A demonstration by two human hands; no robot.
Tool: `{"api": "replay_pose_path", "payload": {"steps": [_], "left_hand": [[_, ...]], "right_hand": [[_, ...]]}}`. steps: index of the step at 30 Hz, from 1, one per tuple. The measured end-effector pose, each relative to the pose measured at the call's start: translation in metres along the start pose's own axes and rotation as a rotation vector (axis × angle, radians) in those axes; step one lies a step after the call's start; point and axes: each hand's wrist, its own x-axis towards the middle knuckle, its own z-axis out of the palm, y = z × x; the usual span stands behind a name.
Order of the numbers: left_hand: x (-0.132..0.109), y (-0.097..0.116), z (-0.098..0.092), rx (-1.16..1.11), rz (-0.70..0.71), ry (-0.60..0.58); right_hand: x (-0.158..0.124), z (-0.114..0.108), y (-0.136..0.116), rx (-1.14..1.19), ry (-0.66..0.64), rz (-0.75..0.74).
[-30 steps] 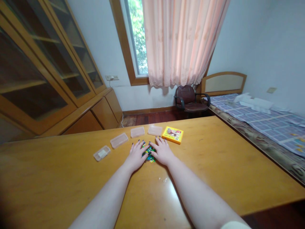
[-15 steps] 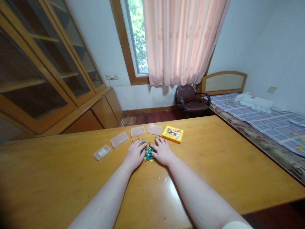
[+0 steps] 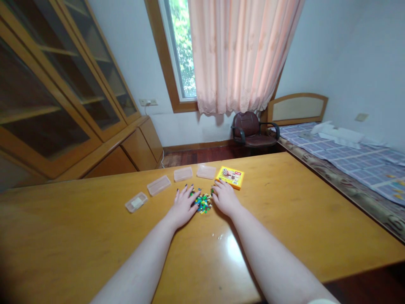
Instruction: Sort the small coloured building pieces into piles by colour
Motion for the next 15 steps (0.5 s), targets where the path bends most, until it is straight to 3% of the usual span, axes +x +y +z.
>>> {"api": "replay_pose_path", "payload": {"steps": [4, 11, 15], "left_hand": [[-0.0006, 0.0042, -0.0002, -0.012, 0.044, -0.03], [0.0006, 0.004, -0.0045, -0.026, -0.081, 0.005], [-0.0003, 0.0045, -0.0048, -0.054, 0.005, 0.009]], "right_hand": [[-0.0021, -0.0007, -0.0011, 0.022, -0.059, -0.091], [-0.0035, -0.0031, -0.0039, 0.016, -0.065, -0.074], [-0.0036, -0.0011, -0.0039, 0.002, -0.096, -0.09]]}}
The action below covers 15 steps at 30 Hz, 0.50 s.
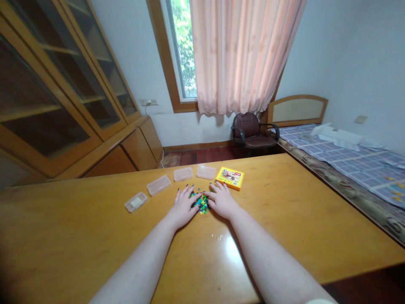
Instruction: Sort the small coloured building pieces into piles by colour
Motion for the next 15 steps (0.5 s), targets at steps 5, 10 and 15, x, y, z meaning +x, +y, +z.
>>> {"api": "replay_pose_path", "payload": {"steps": [5, 10, 15], "left_hand": [[-0.0009, -0.0007, 0.0023, -0.018, 0.074, -0.017], [0.0005, -0.0018, 0.0043, 0.02, -0.005, -0.03], [0.0007, -0.0024, 0.0061, 0.024, -0.032, -0.041]], "right_hand": [[0.0002, -0.0017, 0.0001, -0.011, 0.001, 0.008], [-0.0006, -0.0016, -0.0003, 0.001, -0.025, 0.006], [-0.0024, -0.0035, -0.0021, 0.005, -0.022, -0.01]]}}
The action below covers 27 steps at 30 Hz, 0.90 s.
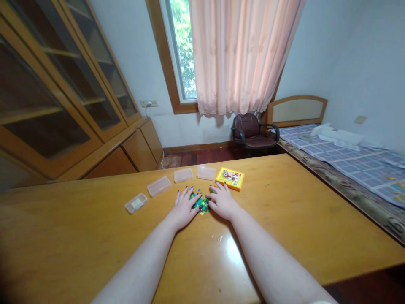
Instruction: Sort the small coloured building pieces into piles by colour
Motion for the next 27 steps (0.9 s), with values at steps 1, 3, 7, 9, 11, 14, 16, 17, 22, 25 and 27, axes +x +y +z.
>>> {"api": "replay_pose_path", "payload": {"steps": [1, 3, 7, 9, 11, 14, 16, 17, 22, 25, 27], "left_hand": [[0.0, 0.0, 0.0, -0.001, -0.002, -0.005], [0.0, 0.0, 0.0, -0.008, 0.004, -0.005], [0.002, 0.0, -0.003, -0.043, 0.036, 0.08], [0.002, 0.0, -0.006, -0.065, 0.038, 0.149], [0.001, 0.001, -0.009, -0.08, 0.033, 0.199], [0.0, 0.002, -0.012, -0.087, 0.042, 0.227], [0.0, 0.002, -0.011, -0.086, 0.063, 0.221], [0.0, 0.002, -0.01, -0.087, 0.074, 0.212], [0.0, 0.001, -0.006, -0.107, 0.091, 0.176], [-0.002, 0.003, -0.008, -0.106, 0.175, 0.144], [-0.004, 0.005, -0.009, -0.097, 0.237, 0.115]], "right_hand": [[0.0, -0.001, 0.0, -0.001, 0.029, -0.002], [0.0, -0.004, 0.001, -0.007, 0.085, 0.008], [0.001, -0.008, 0.005, -0.035, 0.126, 0.092], [0.001, -0.01, 0.006, -0.051, 0.12, 0.123], [0.001, -0.01, 0.005, -0.063, 0.093, 0.124], [0.0, -0.012, 0.002, -0.051, 0.041, 0.09], [-0.001, -0.012, 0.001, -0.006, 0.009, 0.027], [-0.002, -0.011, 0.0, 0.027, -0.008, -0.005], [-0.002, -0.008, -0.001, 0.114, -0.008, -0.001], [-0.003, -0.008, -0.001, 0.105, -0.015, 0.011], [-0.003, -0.009, -0.001, 0.101, -0.038, -0.002]]}}
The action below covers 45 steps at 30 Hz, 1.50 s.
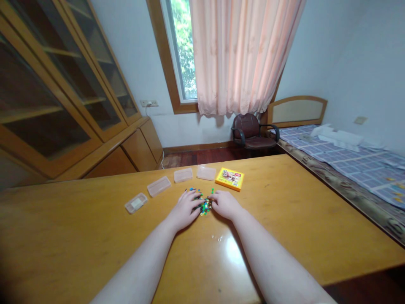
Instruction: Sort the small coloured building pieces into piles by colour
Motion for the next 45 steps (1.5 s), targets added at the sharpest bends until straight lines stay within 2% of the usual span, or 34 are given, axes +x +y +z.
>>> {"api": "replay_pose_path", "payload": {"steps": [2, 8, 18, 25, 29, 32, 35, 38, 42, 45], "left_hand": [[-0.001, 0.001, 0.0, 0.008, 0.006, -0.023], [0.0, -0.001, 0.003, 0.024, -0.11, -0.074], [0.0, -0.001, 0.001, 0.005, -0.094, -0.065], [0.001, 0.0, -0.001, -0.004, -0.111, -0.042], [0.002, -0.002, -0.002, -0.006, -0.139, 0.008], [0.002, -0.004, -0.001, 0.013, -0.19, 0.045], [0.001, -0.005, 0.001, 0.041, -0.197, 0.022], [0.001, -0.005, 0.003, 0.065, -0.196, -0.018], [0.001, -0.007, 0.004, 0.059, -0.199, -0.01], [0.001, -0.008, 0.004, 0.053, -0.207, 0.016]], "right_hand": [[0.0, -0.001, -0.001, -0.002, -0.008, -0.005], [0.0, -0.001, -0.004, 0.009, 0.01, -0.001], [0.0, 0.001, -0.005, -0.013, 0.019, -0.074], [0.001, 0.002, -0.004, -0.092, -0.003, -0.056], [0.002, 0.003, -0.007, -0.139, 0.066, -0.007], [0.001, 0.007, -0.01, -0.166, 0.1, -0.052], [0.001, 0.011, -0.01, -0.176, 0.076, -0.08], [0.001, 0.012, -0.008, -0.183, 0.075, -0.044], [0.002, 0.01, -0.004, -0.192, 0.135, 0.02], [0.001, 0.008, 0.0, -0.163, 0.173, -0.005]]}}
